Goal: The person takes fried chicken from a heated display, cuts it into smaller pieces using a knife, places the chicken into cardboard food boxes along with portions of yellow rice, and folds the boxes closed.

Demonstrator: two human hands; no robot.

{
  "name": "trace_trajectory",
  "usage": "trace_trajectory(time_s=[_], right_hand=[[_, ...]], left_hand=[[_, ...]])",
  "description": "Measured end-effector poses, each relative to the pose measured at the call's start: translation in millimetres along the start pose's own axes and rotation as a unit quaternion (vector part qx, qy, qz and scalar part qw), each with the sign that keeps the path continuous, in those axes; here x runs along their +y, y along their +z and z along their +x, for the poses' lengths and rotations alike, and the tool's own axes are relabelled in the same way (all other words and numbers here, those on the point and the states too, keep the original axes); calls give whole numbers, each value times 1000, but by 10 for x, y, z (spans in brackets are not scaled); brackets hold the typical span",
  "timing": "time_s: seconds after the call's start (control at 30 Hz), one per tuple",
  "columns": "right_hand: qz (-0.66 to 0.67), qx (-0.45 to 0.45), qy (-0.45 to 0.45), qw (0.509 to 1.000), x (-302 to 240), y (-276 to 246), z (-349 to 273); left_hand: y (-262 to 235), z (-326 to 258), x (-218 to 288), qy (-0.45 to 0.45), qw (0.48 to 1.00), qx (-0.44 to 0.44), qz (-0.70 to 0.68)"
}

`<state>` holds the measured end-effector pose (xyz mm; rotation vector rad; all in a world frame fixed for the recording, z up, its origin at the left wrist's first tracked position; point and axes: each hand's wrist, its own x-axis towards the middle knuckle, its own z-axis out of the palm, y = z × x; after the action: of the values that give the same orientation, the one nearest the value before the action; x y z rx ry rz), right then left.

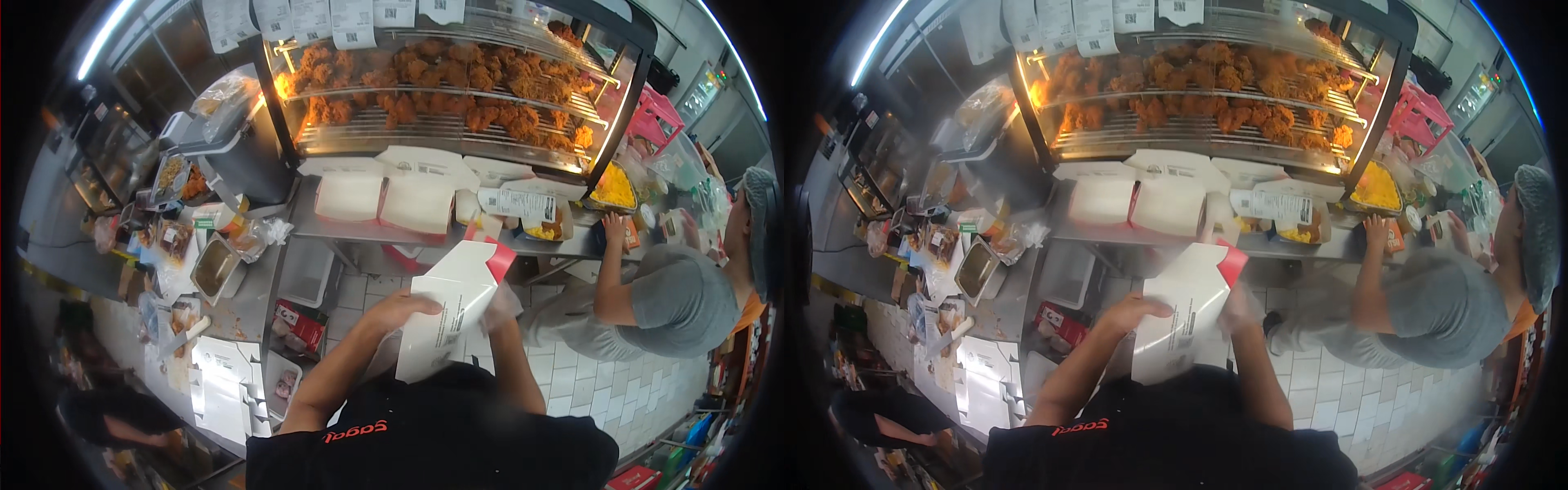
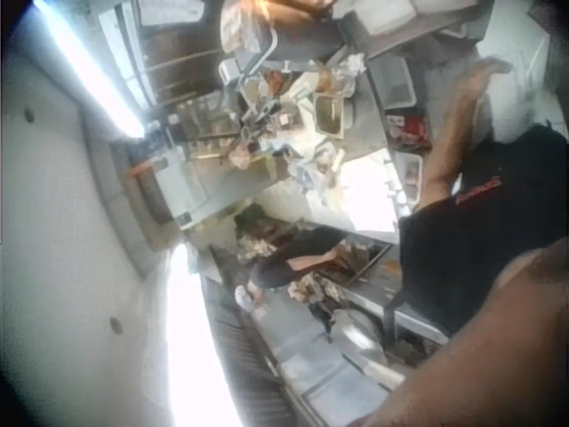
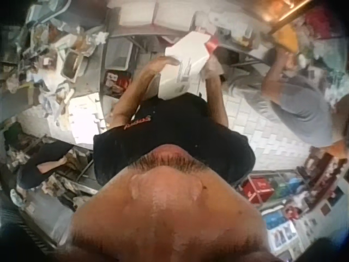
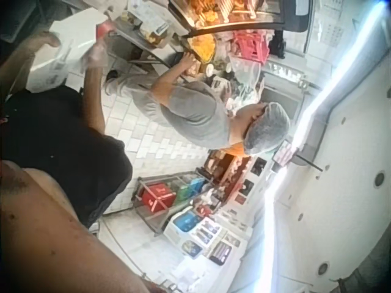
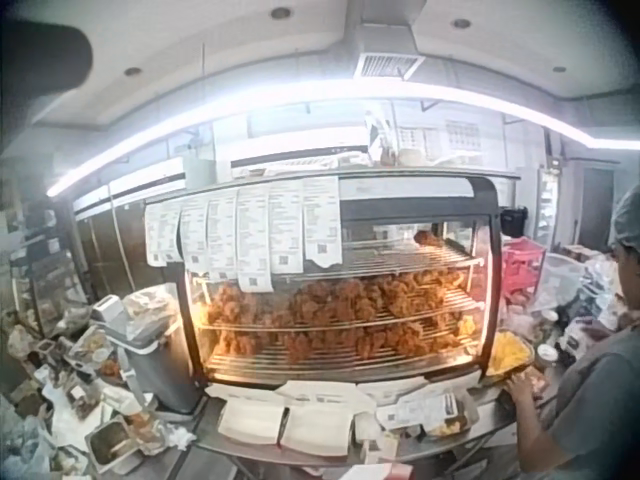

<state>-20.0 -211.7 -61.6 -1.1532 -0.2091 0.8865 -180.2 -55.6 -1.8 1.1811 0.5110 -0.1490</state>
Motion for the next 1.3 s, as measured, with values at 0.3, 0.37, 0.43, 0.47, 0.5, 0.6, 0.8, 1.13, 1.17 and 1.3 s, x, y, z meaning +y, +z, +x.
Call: trace_trajectory(time_s=[0.3, 0.37, 0.43, 0.47, 0.5, 0.6, 0.8, 1.13, 1.17, 1.3], right_hand=[[-227, 289, -197, 909, -63, -130, 83], [-214, 253, -239, 913, -174, -112, 0], [-217, 191, -272, 918, -319, 95, -160], [-326, 141, -268, 896, -379, 257, -299], [-434, 100, -259, 857, -420, 359, -426], [-434, -64, -198, 877, -482, 752, -758], [-300, -170, -203, 916, -476, 628, -583], [-397, -162, -247, 869, -534, 267, -253], [-344, -138, -218, 903, -617, 204, -244], [-424, 74, -313, 847, -1164, 262, -148]], left_hand=[[-147, -85, 82, 96, 995, 31, 20], [-182, -118, 168, 119, 977, 25, 178], [-249, -119, 246, 129, 927, 33, 350], [-402, 8, 18, 190, 881, 69, 427], [-336, 51, 14, 186, 875, 112, 433], [-191, 200, -73, 270, 820, 229, 450], [-263, -181, 59, 237, 844, 225, 425], [-427, -790, 164, 253, 875, 1, 414], [-499, -836, 261, 225, 875, 27, 428], [-661, -1145, 664, 137, 777, 88, 608]])
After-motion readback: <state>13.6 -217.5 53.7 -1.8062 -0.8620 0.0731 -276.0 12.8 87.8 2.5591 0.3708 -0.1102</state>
